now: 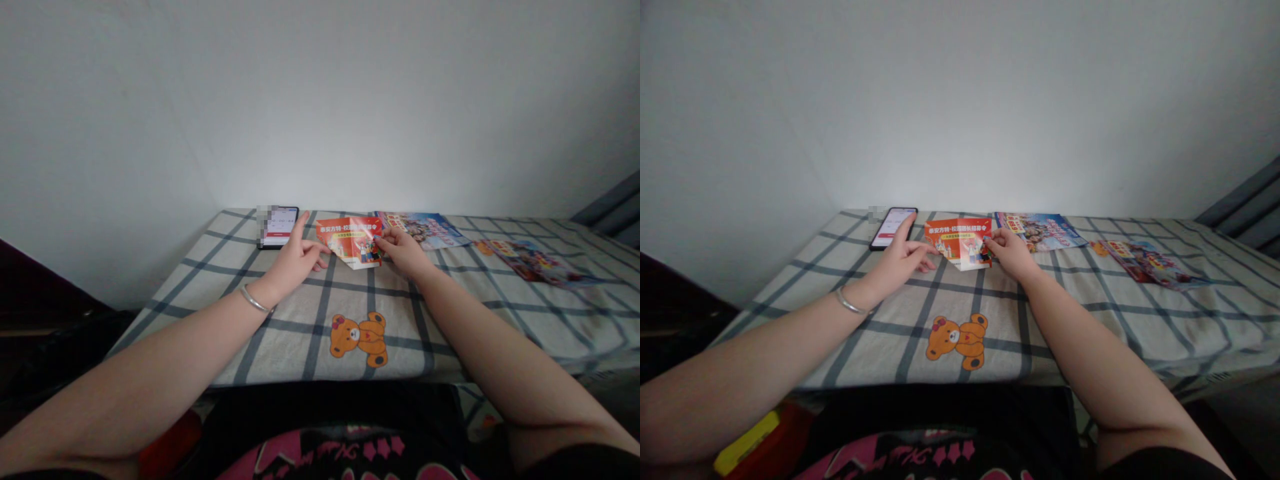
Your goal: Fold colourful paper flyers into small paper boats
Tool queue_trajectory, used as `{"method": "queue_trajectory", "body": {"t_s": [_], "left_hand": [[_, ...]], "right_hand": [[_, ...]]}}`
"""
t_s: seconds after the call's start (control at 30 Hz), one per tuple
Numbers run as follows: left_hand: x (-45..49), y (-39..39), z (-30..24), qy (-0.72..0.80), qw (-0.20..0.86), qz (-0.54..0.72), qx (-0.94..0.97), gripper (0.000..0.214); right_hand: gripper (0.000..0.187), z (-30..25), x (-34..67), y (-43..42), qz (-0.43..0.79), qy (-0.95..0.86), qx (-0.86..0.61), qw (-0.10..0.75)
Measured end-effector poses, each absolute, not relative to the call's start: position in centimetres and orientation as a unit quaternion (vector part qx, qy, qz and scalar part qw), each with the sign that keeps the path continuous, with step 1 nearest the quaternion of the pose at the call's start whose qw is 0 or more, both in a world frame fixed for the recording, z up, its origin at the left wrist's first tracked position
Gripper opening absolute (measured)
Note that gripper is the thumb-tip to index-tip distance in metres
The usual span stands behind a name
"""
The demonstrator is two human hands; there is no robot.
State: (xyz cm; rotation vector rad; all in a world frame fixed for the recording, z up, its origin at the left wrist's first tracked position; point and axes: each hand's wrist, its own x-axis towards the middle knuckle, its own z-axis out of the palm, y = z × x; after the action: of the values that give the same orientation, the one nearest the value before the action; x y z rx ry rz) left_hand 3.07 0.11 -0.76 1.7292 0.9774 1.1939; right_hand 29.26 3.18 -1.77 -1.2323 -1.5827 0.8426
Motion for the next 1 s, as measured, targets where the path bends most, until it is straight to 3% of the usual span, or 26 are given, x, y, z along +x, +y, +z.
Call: {"method": "queue_trajectory", "body": {"t_s": [0.27,0.47,0.67,0.73,0.87,1.0], "left_hand": [[2.6,0.5,-1.4,0.372,0.34,0.446,0.74,0.062],[2.6,0.0,-0.6,0.304,0.157,0.342,0.876,0.044],[2.8,-0.4,-0.6,0.243,0.02,0.202,0.949,0.029],[2.7,-0.3,-0.8,0.25,0.008,0.188,0.95,0.029],[2.6,-0.1,-1.0,0.252,0.011,0.192,0.949,0.029],[2.6,-0.2,-0.9,0.26,0.014,0.198,0.945,0.027]], "right_hand": [[0.02,-1.9,30.0,3.1,0.243,-0.678,-0.561,0.408],[0.034,-1.1,29.4,2.2,0.2,-0.712,-0.578,0.345],[0.06,-0.3,28.6,1.2,0.195,-0.734,-0.564,0.324],[0.055,-0.1,28.6,1.0,0.189,-0.743,-0.56,0.315],[0.025,0.2,28.7,0.8,0.164,-0.775,-0.545,0.275],[0.027,0.5,28.9,0.7,0.132,-0.801,-0.54,0.222]]}}
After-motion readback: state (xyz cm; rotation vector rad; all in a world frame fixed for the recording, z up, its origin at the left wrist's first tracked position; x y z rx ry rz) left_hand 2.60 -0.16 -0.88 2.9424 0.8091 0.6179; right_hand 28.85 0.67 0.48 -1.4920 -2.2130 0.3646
